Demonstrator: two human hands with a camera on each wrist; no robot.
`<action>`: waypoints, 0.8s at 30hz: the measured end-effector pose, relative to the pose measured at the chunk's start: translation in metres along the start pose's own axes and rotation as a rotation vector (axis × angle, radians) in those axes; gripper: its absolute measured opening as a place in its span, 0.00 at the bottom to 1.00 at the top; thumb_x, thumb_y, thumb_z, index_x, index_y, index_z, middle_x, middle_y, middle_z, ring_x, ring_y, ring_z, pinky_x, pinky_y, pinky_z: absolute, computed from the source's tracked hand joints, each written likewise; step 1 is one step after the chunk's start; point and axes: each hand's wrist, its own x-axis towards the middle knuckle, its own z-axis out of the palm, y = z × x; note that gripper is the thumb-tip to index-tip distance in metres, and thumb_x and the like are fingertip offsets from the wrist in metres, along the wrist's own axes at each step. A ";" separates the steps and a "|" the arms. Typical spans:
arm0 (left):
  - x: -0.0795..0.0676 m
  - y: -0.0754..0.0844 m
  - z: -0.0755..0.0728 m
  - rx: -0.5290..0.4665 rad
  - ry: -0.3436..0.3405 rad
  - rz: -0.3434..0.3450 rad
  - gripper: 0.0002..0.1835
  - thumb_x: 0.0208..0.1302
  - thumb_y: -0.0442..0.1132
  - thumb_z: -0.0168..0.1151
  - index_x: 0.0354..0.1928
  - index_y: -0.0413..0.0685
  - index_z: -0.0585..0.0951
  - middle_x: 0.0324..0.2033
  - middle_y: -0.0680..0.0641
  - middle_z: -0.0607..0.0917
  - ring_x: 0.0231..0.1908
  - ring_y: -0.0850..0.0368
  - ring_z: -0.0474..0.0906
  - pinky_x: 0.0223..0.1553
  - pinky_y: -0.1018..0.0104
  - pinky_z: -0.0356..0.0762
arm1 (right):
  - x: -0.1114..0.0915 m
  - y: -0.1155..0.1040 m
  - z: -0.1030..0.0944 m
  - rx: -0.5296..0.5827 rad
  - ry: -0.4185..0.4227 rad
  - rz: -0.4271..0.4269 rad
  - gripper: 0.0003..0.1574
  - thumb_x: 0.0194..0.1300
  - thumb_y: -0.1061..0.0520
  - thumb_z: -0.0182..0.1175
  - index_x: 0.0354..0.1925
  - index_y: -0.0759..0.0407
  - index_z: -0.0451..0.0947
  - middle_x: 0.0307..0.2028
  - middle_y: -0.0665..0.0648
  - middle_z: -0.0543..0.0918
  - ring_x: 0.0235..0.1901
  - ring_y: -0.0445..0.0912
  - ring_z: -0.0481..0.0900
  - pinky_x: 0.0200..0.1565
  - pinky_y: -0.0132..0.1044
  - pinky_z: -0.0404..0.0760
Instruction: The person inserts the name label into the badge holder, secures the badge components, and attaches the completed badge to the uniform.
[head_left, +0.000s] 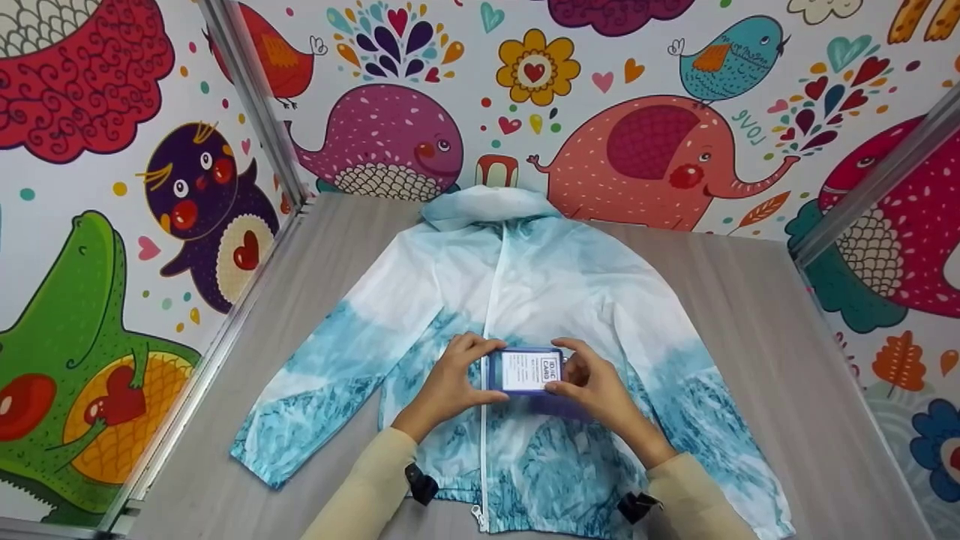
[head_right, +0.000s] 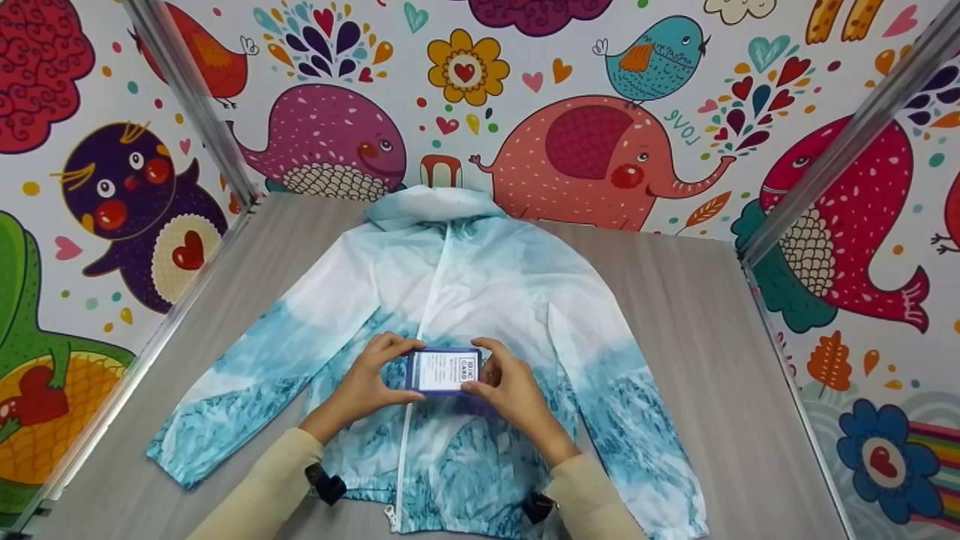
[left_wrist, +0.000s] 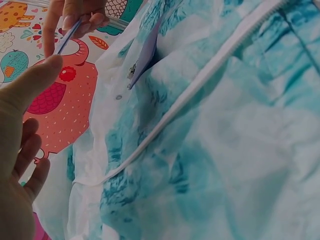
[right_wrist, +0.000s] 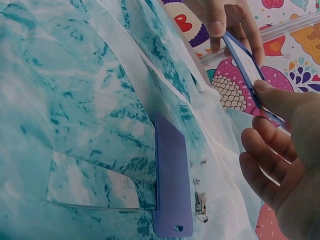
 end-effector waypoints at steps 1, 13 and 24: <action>0.000 0.000 0.000 -0.002 0.000 0.001 0.37 0.50 0.49 0.78 0.65 0.65 0.75 0.53 0.54 0.76 0.54 0.57 0.69 0.52 0.52 0.75 | 0.000 0.000 0.000 -0.001 0.001 0.001 0.38 0.60 0.54 0.70 0.67 0.47 0.69 0.29 0.50 0.78 0.24 0.37 0.72 0.30 0.29 0.74; 0.000 0.001 0.000 0.009 0.008 -0.009 0.38 0.50 0.50 0.78 0.65 0.69 0.74 0.54 0.54 0.76 0.54 0.57 0.69 0.53 0.52 0.77 | -0.004 -0.002 0.000 -0.111 0.144 -0.101 0.30 0.59 0.55 0.71 0.61 0.51 0.78 0.45 0.56 0.79 0.38 0.48 0.78 0.38 0.40 0.80; 0.000 0.001 -0.001 0.006 0.006 -0.006 0.38 0.50 0.50 0.78 0.65 0.69 0.74 0.53 0.54 0.76 0.54 0.57 0.69 0.53 0.53 0.76 | -0.006 0.002 0.000 -0.181 0.157 -0.140 0.28 0.58 0.55 0.72 0.57 0.44 0.80 0.57 0.54 0.75 0.55 0.47 0.73 0.46 0.52 0.76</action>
